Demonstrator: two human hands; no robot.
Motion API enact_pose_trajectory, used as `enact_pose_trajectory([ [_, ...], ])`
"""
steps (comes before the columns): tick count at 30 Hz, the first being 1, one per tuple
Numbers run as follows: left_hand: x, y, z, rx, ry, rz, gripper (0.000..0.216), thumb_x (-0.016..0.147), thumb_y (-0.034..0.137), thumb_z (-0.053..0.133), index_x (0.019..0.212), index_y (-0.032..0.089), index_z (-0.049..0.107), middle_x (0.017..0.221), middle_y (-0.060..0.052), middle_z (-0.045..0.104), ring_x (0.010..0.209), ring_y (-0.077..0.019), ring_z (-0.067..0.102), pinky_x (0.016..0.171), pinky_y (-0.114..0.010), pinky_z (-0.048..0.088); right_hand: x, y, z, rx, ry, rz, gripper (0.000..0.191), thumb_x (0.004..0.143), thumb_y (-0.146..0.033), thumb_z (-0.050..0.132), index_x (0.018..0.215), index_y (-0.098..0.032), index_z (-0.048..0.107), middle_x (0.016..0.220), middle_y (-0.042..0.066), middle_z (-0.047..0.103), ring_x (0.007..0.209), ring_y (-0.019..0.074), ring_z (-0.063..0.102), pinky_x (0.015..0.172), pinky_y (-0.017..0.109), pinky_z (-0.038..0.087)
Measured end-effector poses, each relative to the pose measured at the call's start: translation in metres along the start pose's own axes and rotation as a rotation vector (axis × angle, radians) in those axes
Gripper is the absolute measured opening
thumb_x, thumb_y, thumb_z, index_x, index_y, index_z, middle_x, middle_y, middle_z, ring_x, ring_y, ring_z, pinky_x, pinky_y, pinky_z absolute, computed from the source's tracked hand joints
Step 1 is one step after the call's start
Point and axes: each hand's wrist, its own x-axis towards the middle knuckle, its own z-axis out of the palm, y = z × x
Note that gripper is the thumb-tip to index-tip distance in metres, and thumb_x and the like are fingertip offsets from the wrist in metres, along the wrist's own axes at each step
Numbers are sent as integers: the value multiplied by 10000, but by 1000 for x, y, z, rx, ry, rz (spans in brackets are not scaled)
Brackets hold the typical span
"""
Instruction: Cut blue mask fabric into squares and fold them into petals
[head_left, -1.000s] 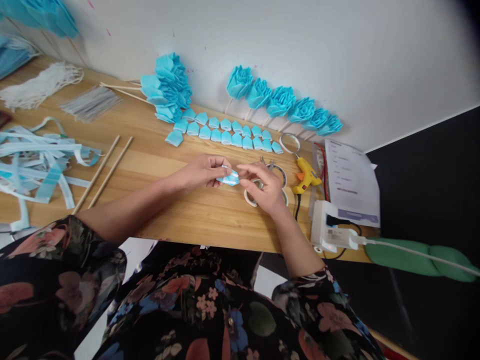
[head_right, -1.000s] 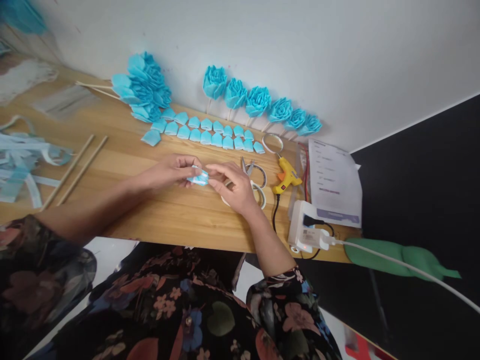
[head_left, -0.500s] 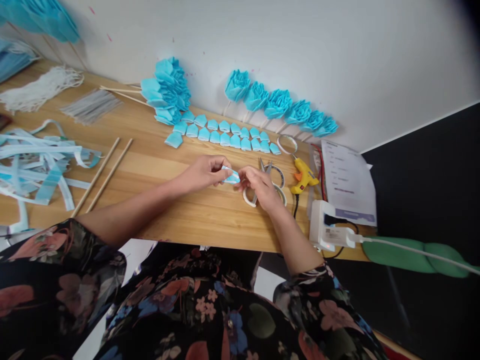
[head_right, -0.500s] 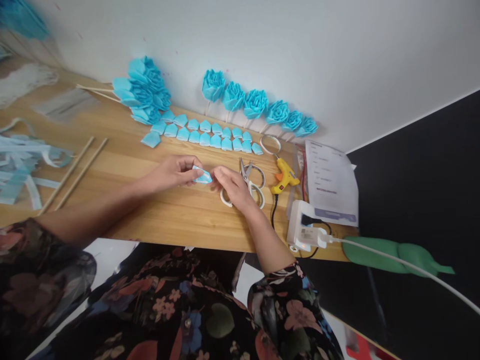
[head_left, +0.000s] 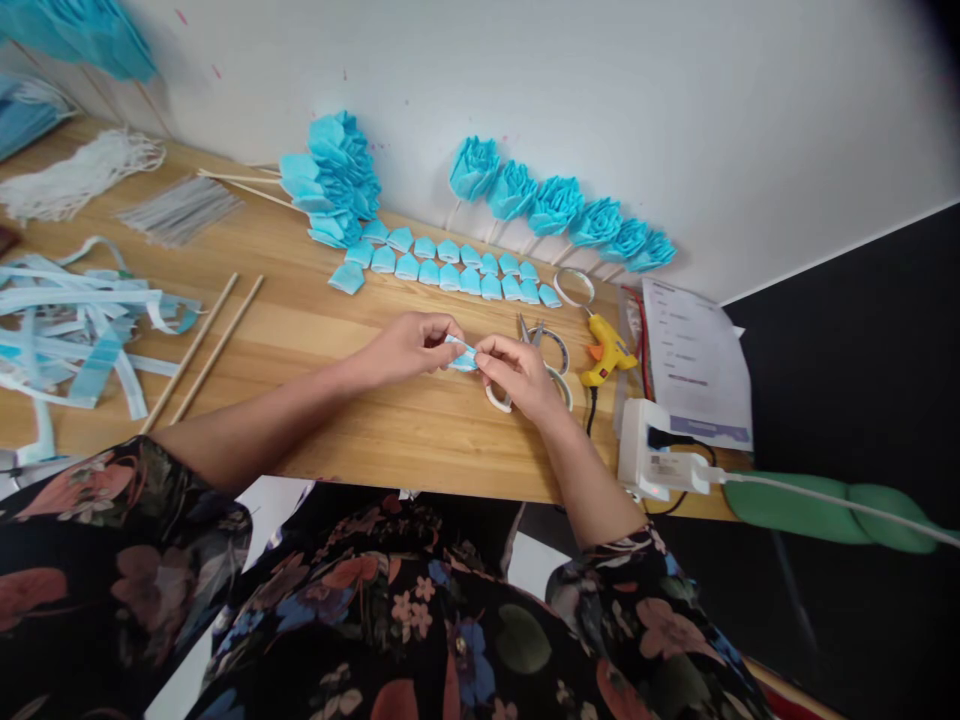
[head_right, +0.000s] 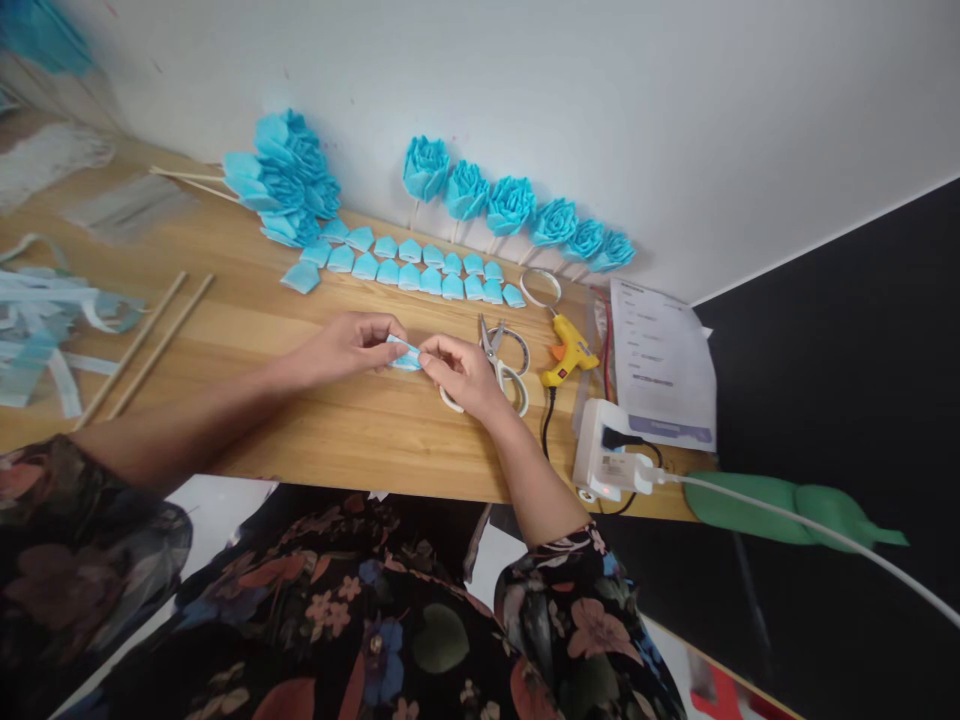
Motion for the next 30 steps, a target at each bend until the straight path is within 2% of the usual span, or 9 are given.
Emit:
enact_pose_trajectory([
  [6,1,0,0,-46,-16,-45,159,841,290,641,805,146,586,643,23,563,554,-66,487,534,-179,387,1,5,-2,-84,122,-61,213,854,-406,626,815,-198,649,631,-30,545,559,107,479,530,244,351],
  [10,2,-1,0,-81,-14,-60,146,837,268,657,806,143,588,660,18,584,560,-62,509,531,-170,403,1,-1,-6,-175,168,-97,163,865,-349,617,839,-197,670,665,-25,584,575,108,501,544,247,371],
  [15,2,1,-1,-130,30,-100,143,840,262,677,832,147,592,608,24,576,513,-61,506,478,-161,386,2,-17,-8,-144,122,-83,291,937,-455,539,952,-206,689,755,-7,636,626,113,554,581,244,430],
  [19,2,3,-1,-171,45,-77,187,831,295,705,812,148,591,627,9,613,499,-59,519,469,-162,402,10,-18,3,-156,171,-67,294,836,-486,681,845,-194,646,724,-17,631,604,102,510,560,236,405],
  [22,3,4,-1,-154,35,-60,184,823,274,711,777,147,586,605,16,609,487,-53,510,469,-157,404,19,-13,11,-143,224,-64,332,818,-514,692,767,-192,629,652,-32,582,560,94,462,529,235,372],
  [26,3,3,-3,-140,67,-73,167,810,231,713,744,153,582,562,33,577,463,-45,481,456,-154,382,30,-11,8,4,283,-45,457,843,-622,616,693,-191,632,616,-18,557,569,105,492,536,239,406],
  [30,5,-1,-3,-200,128,-92,157,824,235,700,751,154,587,573,29,579,469,-53,494,448,-167,370,31,-12,3,173,310,-18,503,839,-670,585,780,-184,696,727,22,638,651,121,575,540,230,451],
])
